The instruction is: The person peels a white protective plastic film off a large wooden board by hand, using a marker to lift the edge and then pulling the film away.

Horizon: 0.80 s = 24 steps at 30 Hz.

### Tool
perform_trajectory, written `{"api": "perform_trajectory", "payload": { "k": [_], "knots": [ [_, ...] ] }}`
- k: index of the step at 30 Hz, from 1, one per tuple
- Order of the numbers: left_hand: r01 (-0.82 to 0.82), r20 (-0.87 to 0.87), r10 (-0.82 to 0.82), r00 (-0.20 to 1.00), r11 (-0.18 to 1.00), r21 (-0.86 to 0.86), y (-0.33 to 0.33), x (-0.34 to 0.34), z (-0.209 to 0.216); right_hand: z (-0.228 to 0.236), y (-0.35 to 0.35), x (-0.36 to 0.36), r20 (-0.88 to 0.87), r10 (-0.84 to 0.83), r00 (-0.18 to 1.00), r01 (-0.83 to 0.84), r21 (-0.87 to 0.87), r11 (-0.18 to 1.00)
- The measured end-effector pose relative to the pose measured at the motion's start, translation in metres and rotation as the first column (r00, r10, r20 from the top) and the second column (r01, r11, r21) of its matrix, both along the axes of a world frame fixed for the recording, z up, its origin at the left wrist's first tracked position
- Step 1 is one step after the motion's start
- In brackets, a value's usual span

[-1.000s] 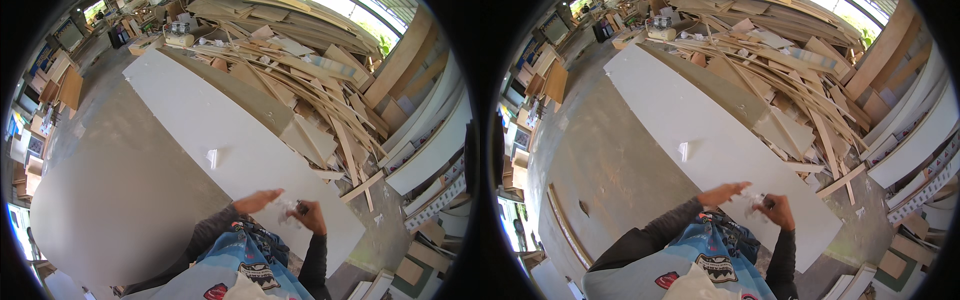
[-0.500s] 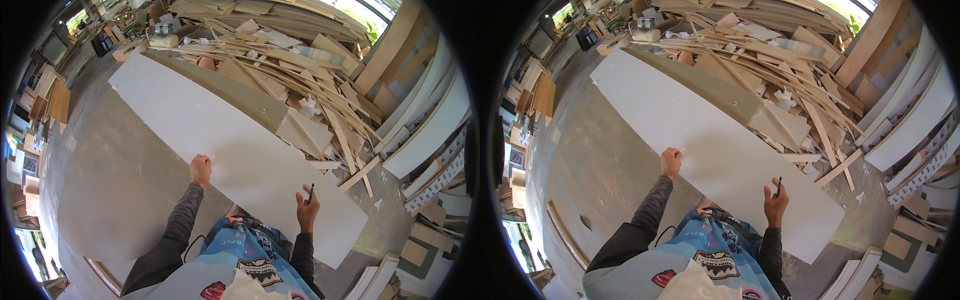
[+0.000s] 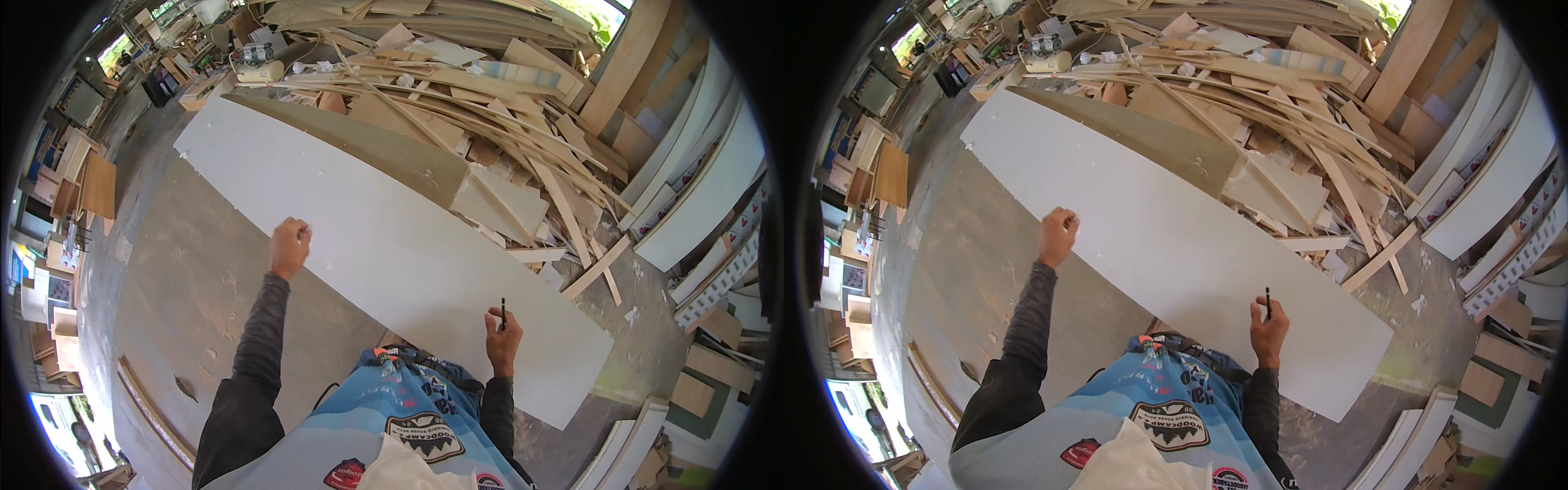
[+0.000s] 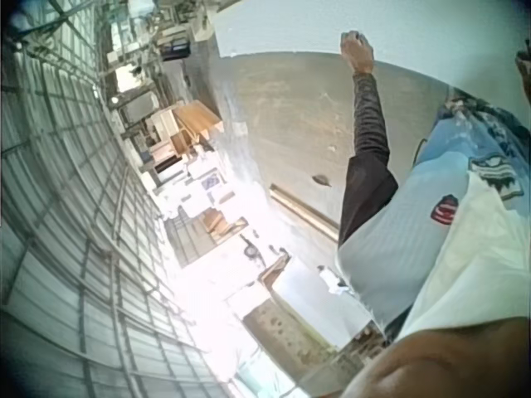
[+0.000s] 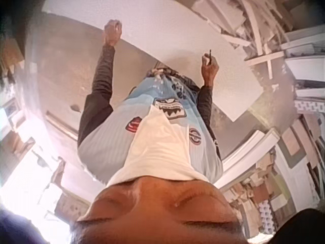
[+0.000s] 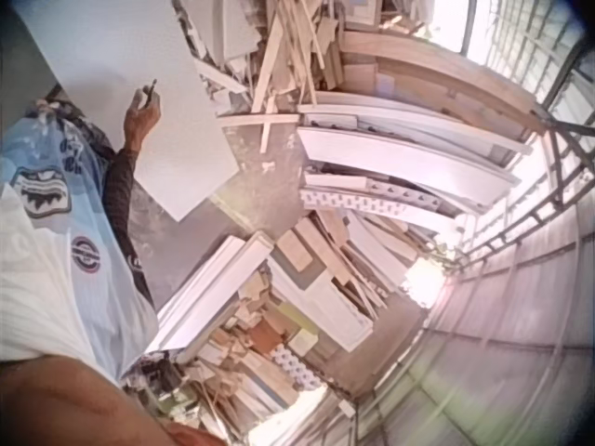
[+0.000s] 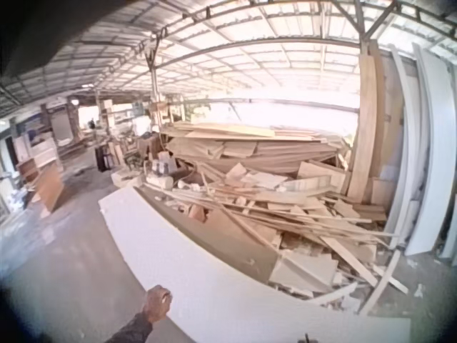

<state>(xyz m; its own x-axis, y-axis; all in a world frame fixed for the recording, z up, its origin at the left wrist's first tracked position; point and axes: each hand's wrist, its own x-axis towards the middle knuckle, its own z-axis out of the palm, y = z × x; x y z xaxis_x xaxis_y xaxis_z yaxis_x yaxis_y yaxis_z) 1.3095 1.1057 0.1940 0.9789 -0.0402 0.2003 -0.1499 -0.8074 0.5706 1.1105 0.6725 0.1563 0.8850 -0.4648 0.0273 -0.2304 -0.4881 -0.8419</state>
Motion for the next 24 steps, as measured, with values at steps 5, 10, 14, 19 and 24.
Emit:
{"api": "perform_trajectory", "payload": {
  "k": [5, 10, 14, 19, 24],
  "knots": [
    [0.037, 0.099, -0.046, 0.994, 0.995, 0.097, -0.024, -0.049, -0.06, 0.0, 0.014, 0.008, -0.08, 0.145, 0.986, -0.148, -0.042, 0.988],
    [0.061, 0.099, -0.067, 0.993, 0.996, 0.064, -0.018, -0.064, -0.083, -0.011, 0.01, 0.0, -0.136, 0.187, 0.973, -0.194, -0.043, 0.98],
    [0.037, 0.111, -0.055, 0.992, 0.988, 0.152, -0.016, -0.061, -0.099, -0.01, 0.011, -0.003, -0.171, 0.184, 0.968, -0.189, -0.012, 0.982],
    [-0.009, 0.194, -0.015, 0.981, 0.992, 0.126, -0.005, -0.043, -0.098, -0.019, 0.016, -0.001, -0.074, 0.2, 0.977, -0.202, -0.027, 0.979],
    [-0.061, 0.144, 0.076, 0.987, 0.993, -0.105, -0.009, -0.025, -0.068, -0.02, 0.015, 0.001, -0.057, 0.183, 0.981, -0.185, -0.034, 0.982]
  ]
}}
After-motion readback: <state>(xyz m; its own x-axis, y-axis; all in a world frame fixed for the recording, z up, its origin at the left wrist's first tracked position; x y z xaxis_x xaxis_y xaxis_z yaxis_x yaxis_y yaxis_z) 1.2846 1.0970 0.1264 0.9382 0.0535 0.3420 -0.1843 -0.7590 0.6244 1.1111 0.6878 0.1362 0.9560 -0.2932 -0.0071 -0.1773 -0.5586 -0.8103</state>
